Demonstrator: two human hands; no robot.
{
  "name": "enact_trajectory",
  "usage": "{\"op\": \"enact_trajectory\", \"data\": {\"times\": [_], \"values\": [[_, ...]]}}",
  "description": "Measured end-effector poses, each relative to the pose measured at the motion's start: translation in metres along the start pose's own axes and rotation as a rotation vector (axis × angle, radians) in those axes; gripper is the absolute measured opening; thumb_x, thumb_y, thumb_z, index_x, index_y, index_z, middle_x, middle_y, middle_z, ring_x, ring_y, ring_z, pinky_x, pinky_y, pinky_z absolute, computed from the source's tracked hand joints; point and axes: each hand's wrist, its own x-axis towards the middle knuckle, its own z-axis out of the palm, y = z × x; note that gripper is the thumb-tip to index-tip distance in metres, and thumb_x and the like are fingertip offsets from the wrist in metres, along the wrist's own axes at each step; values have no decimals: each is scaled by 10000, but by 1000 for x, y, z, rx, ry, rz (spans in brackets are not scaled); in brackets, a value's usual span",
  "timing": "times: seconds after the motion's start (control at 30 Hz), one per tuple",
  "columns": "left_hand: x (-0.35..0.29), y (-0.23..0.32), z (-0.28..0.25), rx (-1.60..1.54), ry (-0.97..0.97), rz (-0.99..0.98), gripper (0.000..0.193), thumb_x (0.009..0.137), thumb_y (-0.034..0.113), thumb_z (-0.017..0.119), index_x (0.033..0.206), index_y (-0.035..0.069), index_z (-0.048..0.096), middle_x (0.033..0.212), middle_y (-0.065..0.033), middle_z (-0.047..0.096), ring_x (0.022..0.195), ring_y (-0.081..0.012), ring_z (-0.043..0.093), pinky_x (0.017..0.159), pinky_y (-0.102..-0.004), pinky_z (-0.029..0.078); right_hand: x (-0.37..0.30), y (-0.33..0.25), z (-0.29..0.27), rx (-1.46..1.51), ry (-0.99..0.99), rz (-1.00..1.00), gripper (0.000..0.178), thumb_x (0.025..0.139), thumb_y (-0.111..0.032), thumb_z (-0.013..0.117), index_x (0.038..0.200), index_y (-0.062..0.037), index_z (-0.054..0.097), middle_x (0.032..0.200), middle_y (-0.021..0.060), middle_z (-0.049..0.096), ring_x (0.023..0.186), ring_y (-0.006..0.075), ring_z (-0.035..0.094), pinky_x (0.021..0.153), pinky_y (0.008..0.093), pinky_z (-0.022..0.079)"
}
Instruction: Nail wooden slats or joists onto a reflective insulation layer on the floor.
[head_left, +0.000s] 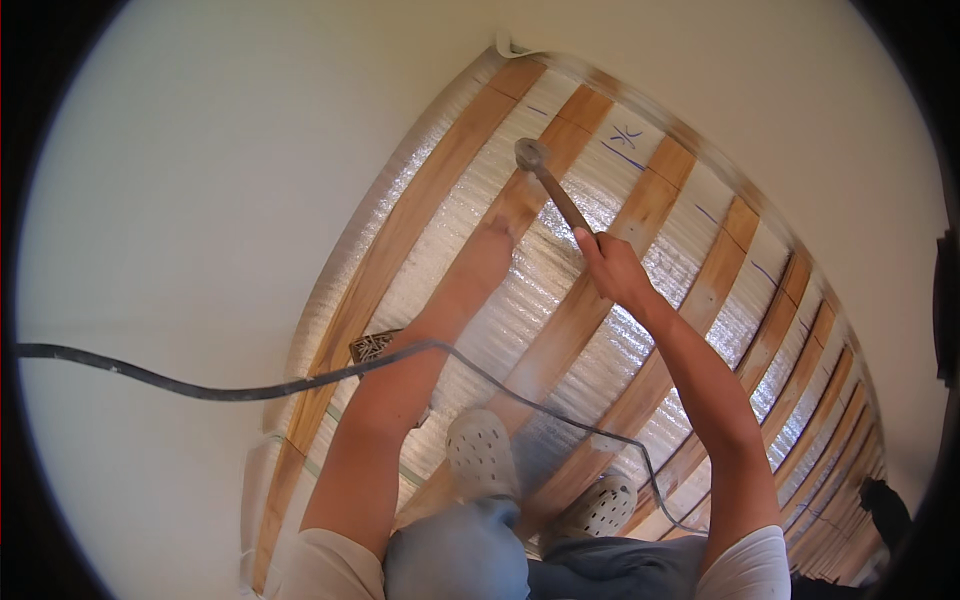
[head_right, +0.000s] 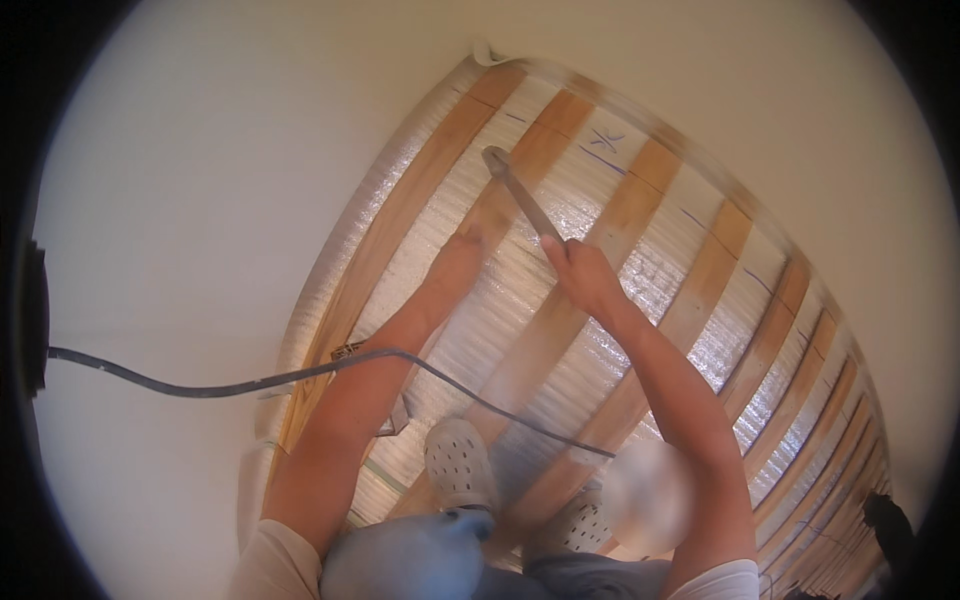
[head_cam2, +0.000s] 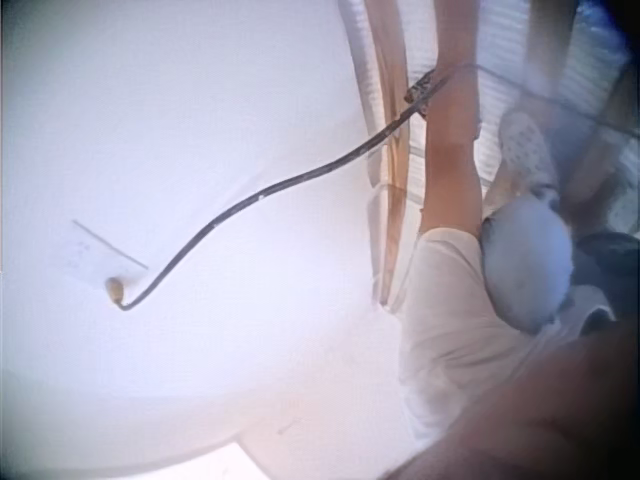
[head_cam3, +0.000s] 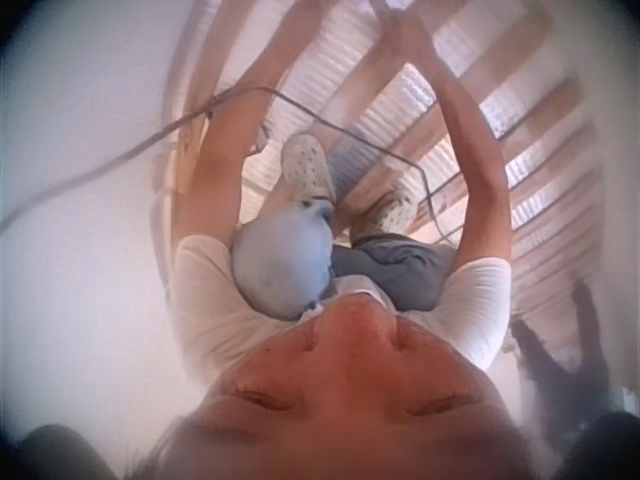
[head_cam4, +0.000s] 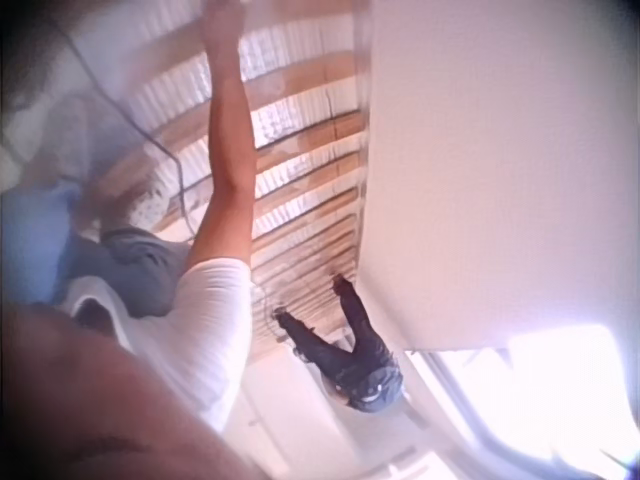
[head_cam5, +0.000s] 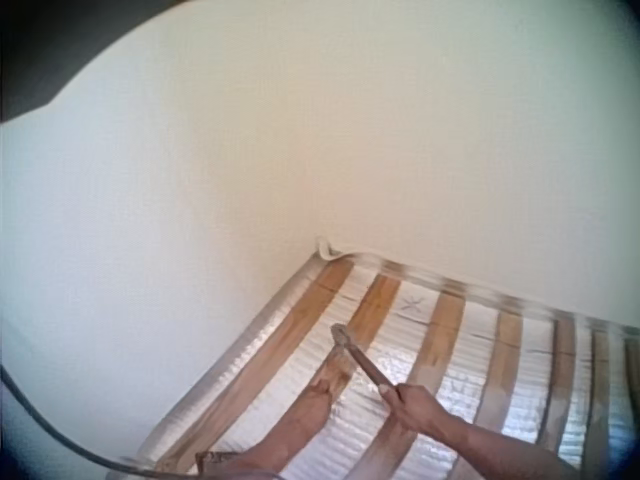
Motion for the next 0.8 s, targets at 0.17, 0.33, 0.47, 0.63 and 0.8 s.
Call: {"op": "enact_trajectory", "data": {"times": [0.17, 0.33, 0.47, 0.63, 0.8], "values": [[-6, 11, 9, 59, 141, 136, 326, 848, 10, 470, 1146, -99, 542, 1063, -325, 571, 957, -436, 590, 884, -453, 486, -7, 31, 14, 22, 43, -27, 708, 968, -548, 365, 807, 100, 601, 763, 309, 610, 774, 443, 622, 751, 462, 472], [-3, -10, 21, 197, 122, 144, 285, 864, 16, 492, 1103, -108, 586, 1105, -264, 581, 939, -400, 604, 864, -429, 501, 3, 21, 14, 31, -45, 52, 719, 974, -545, 347, 841, 114, 601, 793, 331, 609, 788, 451, 621, 763, 474, 470], [-18, -67, 12, -180, 202, 343, 260, 872, 50, 546, 1104, -34, 626, 1030, -224, 629, 922, -351, 626, 840, -403, 509, 4, 62, 32, 40, 25, -61, 706, 968, -564, 359, 885, 95, 600, 726, 239, 620, 636, 333, 647, 627, 421, 513], [-108, -92, -66, -383, 81, -78, 233, 865, 139, 617, 1053, 11, 667, 925, -144, 671, 792, -223, 639, 713, -322, 512, -47, 58, 9, 123, -39, 36, 695, 959, -585, 373, 936, 75, 588, 693, 162, 605, 528, 227, 606, 473, 354, 489], [-222, -126, -74, -383, -6, -324, 202, 864, 151, 664, 1007, 9, 664, 836, -71, 670, 727, -133, 617, 664, -286, 494, -55, 73, 20, 187, -83, 122, 680, 963, -569, 377, 919, 79, 579, 617, 107, 544, 501, 197, 581, 445, 336, 466]]}}
